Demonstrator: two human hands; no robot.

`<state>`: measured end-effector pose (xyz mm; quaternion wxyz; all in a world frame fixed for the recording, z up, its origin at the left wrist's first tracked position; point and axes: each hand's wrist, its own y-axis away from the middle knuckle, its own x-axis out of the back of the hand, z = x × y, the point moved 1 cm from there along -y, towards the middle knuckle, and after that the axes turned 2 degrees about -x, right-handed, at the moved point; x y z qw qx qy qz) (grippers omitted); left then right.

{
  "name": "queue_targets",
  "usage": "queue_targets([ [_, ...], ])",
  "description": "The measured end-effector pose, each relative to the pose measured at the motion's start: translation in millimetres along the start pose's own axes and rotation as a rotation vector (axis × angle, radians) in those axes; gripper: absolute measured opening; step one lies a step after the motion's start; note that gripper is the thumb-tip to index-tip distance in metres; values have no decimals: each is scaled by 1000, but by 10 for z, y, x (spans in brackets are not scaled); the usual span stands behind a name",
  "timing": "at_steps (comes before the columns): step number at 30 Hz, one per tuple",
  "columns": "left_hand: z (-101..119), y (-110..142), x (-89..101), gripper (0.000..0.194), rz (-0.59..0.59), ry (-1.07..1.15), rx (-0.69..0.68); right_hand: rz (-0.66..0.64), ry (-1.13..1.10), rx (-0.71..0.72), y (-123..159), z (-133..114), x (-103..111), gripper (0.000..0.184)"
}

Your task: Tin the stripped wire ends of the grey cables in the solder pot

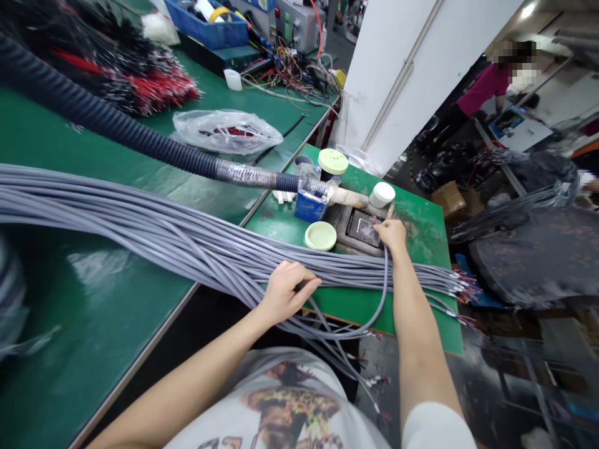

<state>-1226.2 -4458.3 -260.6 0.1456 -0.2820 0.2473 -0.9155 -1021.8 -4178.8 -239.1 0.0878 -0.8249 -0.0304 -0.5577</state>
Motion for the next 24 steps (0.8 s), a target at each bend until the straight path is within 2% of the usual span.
queue_targets([
  [6, -9, -3, -9, 19, 16, 8, 0, -9, -207, 6, 157, -132, 223, 28],
  [9, -15, -1, 4, 16, 32, 49, 2, -39, -344, 28, 442, -261, 411, 35],
  [12, 19, -2, -21, 13, 124, 168, 43, -119, -550, 28, 870, -453, 544, 34],
  [15, 121, -41, -159, 10, 197, 484, 176, -286, -970, -10, 1338, -688, 578, 29],
  [17, 218, -91, -308, 27, 175, 808, 296, -356, -1127, -4, 1607, -827, 567, 30],
  [18, 271, -118, -383, 33, 165, 966, 348, -382, -1160, 5, 1718, -882, 556, 31],
  [20, 369, -164, -505, 33, 158, 1208, 413, -415, -1182, 20, 1883, -952, 537, 33],
  [24, 507, -196, -592, 21, 182, 1383, 429, -427, -1207, 10, 2026, -968, 541, 31],
])
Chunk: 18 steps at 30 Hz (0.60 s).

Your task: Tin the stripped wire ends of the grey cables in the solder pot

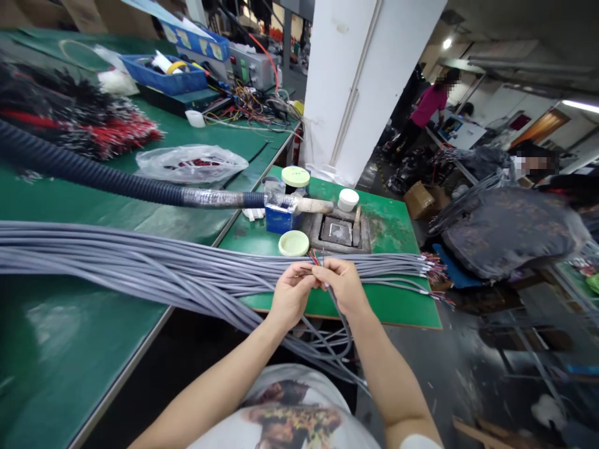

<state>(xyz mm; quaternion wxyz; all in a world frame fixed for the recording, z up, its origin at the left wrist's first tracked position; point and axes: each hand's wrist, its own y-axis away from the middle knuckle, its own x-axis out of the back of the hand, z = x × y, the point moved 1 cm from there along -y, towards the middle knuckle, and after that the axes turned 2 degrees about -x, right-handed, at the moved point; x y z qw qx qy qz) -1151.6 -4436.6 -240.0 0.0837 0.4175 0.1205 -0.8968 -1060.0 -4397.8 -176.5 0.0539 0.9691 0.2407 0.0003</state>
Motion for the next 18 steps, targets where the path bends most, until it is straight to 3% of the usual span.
queue_targets([
  [7, 43, 84, -128, 19, 61, 87, 70, 44, -4, 52, 104, 27, 49, 31],
  [18, 27, 143, -209, 21, 87, 220, 200, 156, 219, 160, 189, -41, 41, 34],
])
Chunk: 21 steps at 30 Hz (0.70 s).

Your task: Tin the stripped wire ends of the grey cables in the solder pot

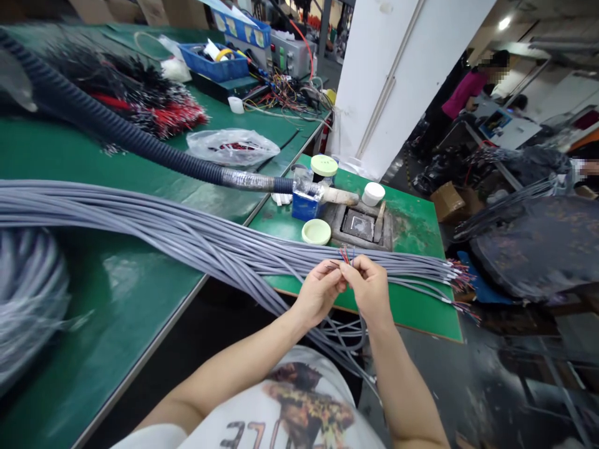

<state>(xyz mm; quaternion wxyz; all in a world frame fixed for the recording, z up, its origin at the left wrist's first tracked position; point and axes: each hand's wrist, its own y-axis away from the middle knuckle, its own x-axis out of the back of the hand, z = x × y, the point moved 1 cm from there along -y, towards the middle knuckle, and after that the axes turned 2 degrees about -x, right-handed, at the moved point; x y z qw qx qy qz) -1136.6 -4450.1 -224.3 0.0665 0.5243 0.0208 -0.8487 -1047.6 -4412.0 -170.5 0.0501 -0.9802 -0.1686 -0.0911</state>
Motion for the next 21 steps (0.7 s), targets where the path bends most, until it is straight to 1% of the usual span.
queue_targets([
  [6, -11, -9, 12, 22, 17, 25, 41, -2, -17, -19, -11, 39, -22, 33],
  [16, -28, -51, 78, 21, 36, 62, 35, 6, 3, -29, -66, 95, -42, 33],
  [18, -30, -60, 90, 22, 41, 48, 31, -8, 1, -43, -80, 97, -50, 33],
  [21, -8, -76, 108, 24, 45, -10, 9, -69, -21, -65, -77, 96, -45, 30],
])
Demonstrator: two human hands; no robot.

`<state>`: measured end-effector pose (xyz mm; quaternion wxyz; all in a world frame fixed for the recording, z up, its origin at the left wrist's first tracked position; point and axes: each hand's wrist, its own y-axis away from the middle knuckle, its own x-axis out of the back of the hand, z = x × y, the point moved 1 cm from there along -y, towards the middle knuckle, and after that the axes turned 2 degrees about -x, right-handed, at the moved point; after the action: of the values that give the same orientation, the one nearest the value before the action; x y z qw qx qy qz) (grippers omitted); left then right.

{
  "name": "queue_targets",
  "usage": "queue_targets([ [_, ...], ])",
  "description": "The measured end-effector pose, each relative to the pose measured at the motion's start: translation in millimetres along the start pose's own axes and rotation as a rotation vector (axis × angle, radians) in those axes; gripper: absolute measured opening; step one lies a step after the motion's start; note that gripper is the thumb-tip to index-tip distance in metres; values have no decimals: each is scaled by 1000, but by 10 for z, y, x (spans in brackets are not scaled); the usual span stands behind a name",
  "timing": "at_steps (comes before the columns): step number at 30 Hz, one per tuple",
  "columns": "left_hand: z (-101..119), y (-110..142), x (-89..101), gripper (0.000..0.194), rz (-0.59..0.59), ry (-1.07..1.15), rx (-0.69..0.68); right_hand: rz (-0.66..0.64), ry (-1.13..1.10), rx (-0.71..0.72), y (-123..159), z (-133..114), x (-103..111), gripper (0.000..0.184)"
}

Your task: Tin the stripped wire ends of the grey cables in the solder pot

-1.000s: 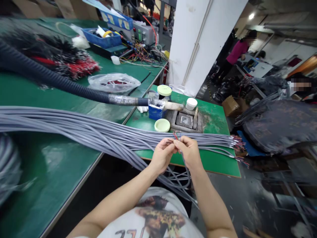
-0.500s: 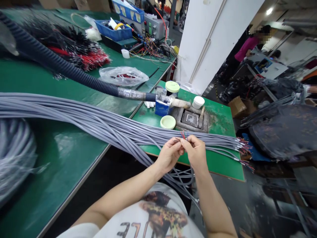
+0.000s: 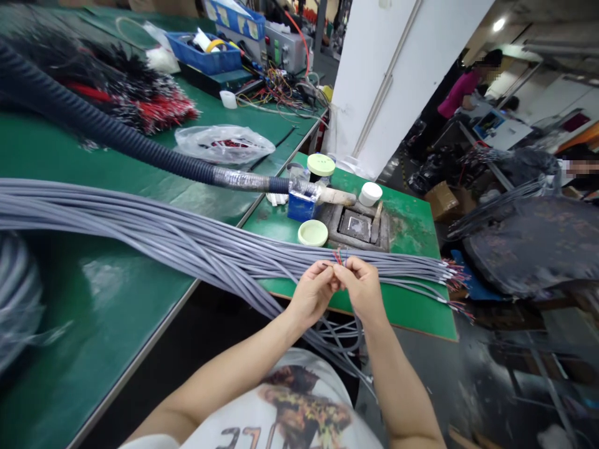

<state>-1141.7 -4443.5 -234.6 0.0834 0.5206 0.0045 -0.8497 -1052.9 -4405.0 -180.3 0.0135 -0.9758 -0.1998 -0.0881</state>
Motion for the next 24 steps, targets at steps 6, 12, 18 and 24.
queue_targets([
  [6, 198, 6, 114, 9, 62, -508, -484, -147, -62, -61, 173, 102, 49, 26],
  [12, 207, 99, 116, 20, -274, -940, -999, -60, -287, -69, 320, 170, 78, 42],
  [18, 40, 87, 130, 28, -95, -490, -299, -14, -321, -60, 409, 139, 33, 50],
  [24, 12, 135, 119, 35, -273, -324, 75, -121, -202, -131, 436, 146, 103, 47],
])
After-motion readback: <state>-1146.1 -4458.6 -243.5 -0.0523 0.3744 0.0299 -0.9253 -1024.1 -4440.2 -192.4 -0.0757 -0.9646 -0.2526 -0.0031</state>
